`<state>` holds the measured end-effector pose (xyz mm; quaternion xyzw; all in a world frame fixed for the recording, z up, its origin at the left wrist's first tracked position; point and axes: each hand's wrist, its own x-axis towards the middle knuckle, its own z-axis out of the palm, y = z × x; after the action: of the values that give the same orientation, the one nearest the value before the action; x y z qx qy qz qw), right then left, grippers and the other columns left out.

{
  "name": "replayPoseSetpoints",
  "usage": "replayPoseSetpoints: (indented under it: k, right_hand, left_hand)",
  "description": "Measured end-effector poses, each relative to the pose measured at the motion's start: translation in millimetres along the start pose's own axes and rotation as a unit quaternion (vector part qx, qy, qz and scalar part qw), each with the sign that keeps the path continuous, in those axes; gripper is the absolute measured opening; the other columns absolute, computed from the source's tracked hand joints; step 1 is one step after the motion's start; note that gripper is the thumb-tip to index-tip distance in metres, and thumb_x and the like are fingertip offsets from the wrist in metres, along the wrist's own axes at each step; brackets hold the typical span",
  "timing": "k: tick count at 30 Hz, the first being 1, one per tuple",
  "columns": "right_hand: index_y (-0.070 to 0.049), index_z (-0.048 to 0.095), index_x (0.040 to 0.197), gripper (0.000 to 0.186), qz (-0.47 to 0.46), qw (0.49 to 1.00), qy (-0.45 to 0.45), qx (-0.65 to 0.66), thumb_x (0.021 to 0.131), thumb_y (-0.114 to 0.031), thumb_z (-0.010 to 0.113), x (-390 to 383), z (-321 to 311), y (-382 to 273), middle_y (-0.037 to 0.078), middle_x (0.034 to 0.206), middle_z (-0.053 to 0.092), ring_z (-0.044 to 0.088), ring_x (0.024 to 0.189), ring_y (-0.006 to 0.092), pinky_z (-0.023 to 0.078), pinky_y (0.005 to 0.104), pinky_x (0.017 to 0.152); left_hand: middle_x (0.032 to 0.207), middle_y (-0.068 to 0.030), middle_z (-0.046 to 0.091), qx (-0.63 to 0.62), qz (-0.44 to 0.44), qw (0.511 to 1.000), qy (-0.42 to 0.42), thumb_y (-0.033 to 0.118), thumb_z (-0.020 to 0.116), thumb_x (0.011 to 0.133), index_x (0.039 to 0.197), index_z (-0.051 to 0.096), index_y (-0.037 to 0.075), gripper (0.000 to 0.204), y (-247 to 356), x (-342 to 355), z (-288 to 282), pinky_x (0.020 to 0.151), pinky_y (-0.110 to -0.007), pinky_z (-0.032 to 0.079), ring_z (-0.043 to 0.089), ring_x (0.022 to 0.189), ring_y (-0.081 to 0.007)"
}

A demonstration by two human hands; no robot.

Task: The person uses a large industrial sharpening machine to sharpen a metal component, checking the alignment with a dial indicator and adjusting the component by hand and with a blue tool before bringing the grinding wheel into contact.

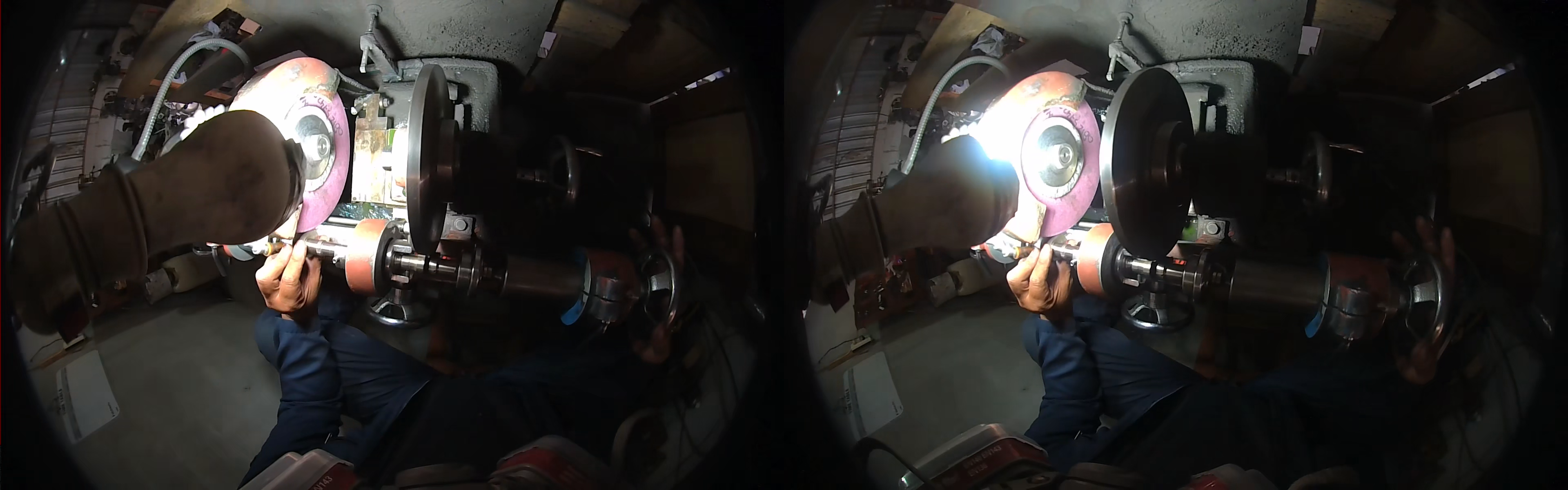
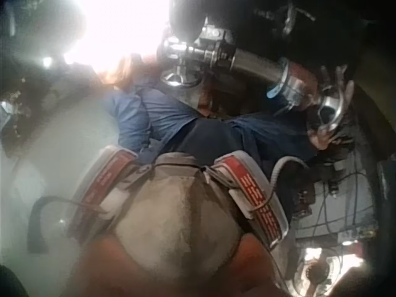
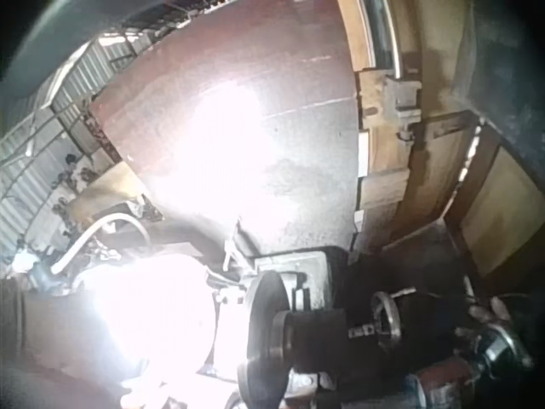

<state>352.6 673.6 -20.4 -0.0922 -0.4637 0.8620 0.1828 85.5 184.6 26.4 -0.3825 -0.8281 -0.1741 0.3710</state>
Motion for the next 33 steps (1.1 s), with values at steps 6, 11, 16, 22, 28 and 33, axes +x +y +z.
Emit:
replayPoseSetpoints:
  k: [6, 11, 16, 22, 28, 33]
  right_hand:
    - [-0.015, 0.007, 0.154, 0.077, 0.015, 0.999, -0.004, -0.029, 0.096, -0.025, 0.057, -4, -18, 7, 0.024, 0.154, 0.016, 0.04, 0.132, 0.0428, 0.049, 0.0563, 0.097]
    - [-0.01, 0.006, 0.153, 0.093, 0.048, 0.997, 0.0, -0.056, 0.087, -0.031, 0.067, -8, -18, -7, 0.024, 0.154, 0.017, 0.042, 0.131, 0.0393, 0.051, 0.0511, 0.096]
    - [-0.004, 0.002, 0.152, 0.102, -0.012, 0.971, -0.15, -0.184, 0.082, -0.027, 0.073, 14, 34, -29, 0.025, 0.155, 0.015, 0.042, 0.131, 0.0333, 0.057, 0.039, 0.088]
    - [-0.001, 0.006, 0.152, 0.131, 0.076, 0.977, 0.046, -0.196, 0.056, -0.051, 0.079, 3, 44, -26, 0.023, 0.15, 0.026, 0.044, 0.129, 0.03, 0.047, 0.0409, 0.099]
    - [-0.007, 0.003, 0.153, 0.097, 0.033, 0.994, -0.029, -0.103, 0.085, -0.03, 0.069, 0, -28, -2, 0.024, 0.154, 0.017, 0.042, 0.132, 0.0354, 0.057, 0.0407, 0.088]
    - [-0.007, 0.005, 0.153, 0.082, 0.009, 0.996, -0.074, -0.04, 0.094, -0.022, 0.06, 1, -44, 6, 0.023, 0.154, 0.019, 0.047, 0.128, 0.0343, 0.056, 0.043, 0.091]
  left_hand:
    - [0.102, -0.007, 0.058, 0.055, 0.019, 0.998, 0.014, 0.0, 0.087, 0.064, 0.103, 0.071, 0.006, 0.043, 1, -5, -1, 0.073, -0.03, 0.053, 0.062, 0.083, -0.0208]
    - [0.1, -0.0074, 0.058, 0.081, 0.08, 0.993, 0.032, 0.002, 0.09, 0.061, 0.102, 0.07, 0.005, 0.045, -12, -10, 10, 0.068, -0.029, 0.052, 0.061, 0.079, -0.0202]
    - [0.101, -0.01, 0.055, 0.039, -0.009, 0.999, 0.016, 0.002, 0.085, 0.066, 0.103, 0.065, 0.003, 0.043, 9, 6, 5, 0.074, -0.033, 0.05, 0.058, 0.087, -0.0227]
    - [0.113, -0.0134, 0.046, -0.169, -0.38, 0.901, -0.121, 0.039, 0.065, 0.087, 0.113, 0.048, 0.001, 0.049, 130, -82, -7, 0.097, -0.039, 0.035, 0.044, 0.111, -0.0254]
    - [0.098, -0.011, 0.054, -0.298, -0.557, 0.775, -0.013, 0.025, 0.064, 0.081, 0.089, 0.047, 0.002, 0.029, 136, -134, 14, 0.092, -0.038, 0.042, 0.052, 0.096, -0.022]
    - [0.081, -0.0145, 0.065, -0.519, -0.834, 0.185, 0.028, 0.037, 0.05, 0.082, 0.086, 0.063, 0.004, 0.036, 99, -157, 31, 0.06, -0.04, 0.058, 0.066, 0.065, -0.0297]
